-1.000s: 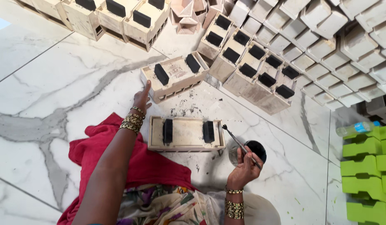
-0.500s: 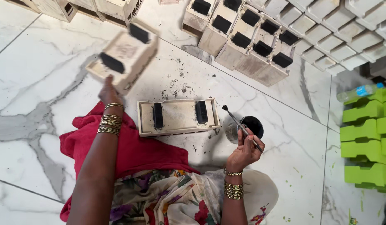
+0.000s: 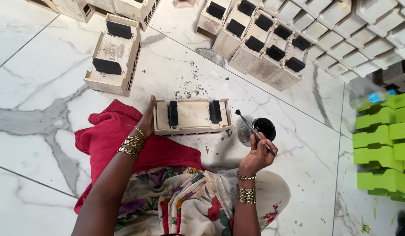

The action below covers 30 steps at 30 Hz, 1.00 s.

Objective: The person sits on the floor and uses a brush to apply black paint from a tin onto rectangular wooden blocks set in slotted wooden trays, coating the block faces one at a time and moving finished trays aside as they work through the pieces.

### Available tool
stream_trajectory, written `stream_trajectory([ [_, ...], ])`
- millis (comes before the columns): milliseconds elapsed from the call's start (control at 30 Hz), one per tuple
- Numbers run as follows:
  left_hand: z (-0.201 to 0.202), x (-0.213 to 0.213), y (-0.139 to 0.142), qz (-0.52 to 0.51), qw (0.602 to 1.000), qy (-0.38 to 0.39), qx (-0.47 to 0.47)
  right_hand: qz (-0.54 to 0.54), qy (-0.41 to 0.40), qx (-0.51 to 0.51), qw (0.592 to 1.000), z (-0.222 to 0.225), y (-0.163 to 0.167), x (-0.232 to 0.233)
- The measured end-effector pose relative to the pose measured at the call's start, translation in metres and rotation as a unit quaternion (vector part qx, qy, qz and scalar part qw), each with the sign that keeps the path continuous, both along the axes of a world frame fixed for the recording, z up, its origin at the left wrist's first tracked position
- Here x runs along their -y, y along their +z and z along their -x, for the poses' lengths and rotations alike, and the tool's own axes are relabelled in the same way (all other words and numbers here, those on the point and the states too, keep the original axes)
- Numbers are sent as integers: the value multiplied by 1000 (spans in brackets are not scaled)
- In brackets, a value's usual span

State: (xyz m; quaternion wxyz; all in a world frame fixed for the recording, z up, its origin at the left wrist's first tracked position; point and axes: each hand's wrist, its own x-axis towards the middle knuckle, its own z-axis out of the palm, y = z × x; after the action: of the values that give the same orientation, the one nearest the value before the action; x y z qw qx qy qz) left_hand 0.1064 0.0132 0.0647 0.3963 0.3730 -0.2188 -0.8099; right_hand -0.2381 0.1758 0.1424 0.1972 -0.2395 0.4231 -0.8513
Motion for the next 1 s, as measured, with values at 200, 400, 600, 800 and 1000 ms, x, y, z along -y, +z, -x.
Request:
stream_trajectory([
  [200, -1, -10, 35, 120, 992, -2, 30, 3, -18, -6, 1000, 6, 14, -32],
  [400, 13, 53, 151, 342, 892, -45, 293, 17, -12, -36, 999, 10, 68, -55],
  [600, 47, 73, 201, 423, 705, -120, 556, 53, 2, -60, 997, -2, 115, -63],
  [800, 58, 104, 175, 483, 657, -80, 573, 15, 29, -77, 996, -7, 134, -57],
  [1000, 96, 87, 164, 421, 606, -142, 660, -20, 62, -71, 995, -10, 137, -42],
])
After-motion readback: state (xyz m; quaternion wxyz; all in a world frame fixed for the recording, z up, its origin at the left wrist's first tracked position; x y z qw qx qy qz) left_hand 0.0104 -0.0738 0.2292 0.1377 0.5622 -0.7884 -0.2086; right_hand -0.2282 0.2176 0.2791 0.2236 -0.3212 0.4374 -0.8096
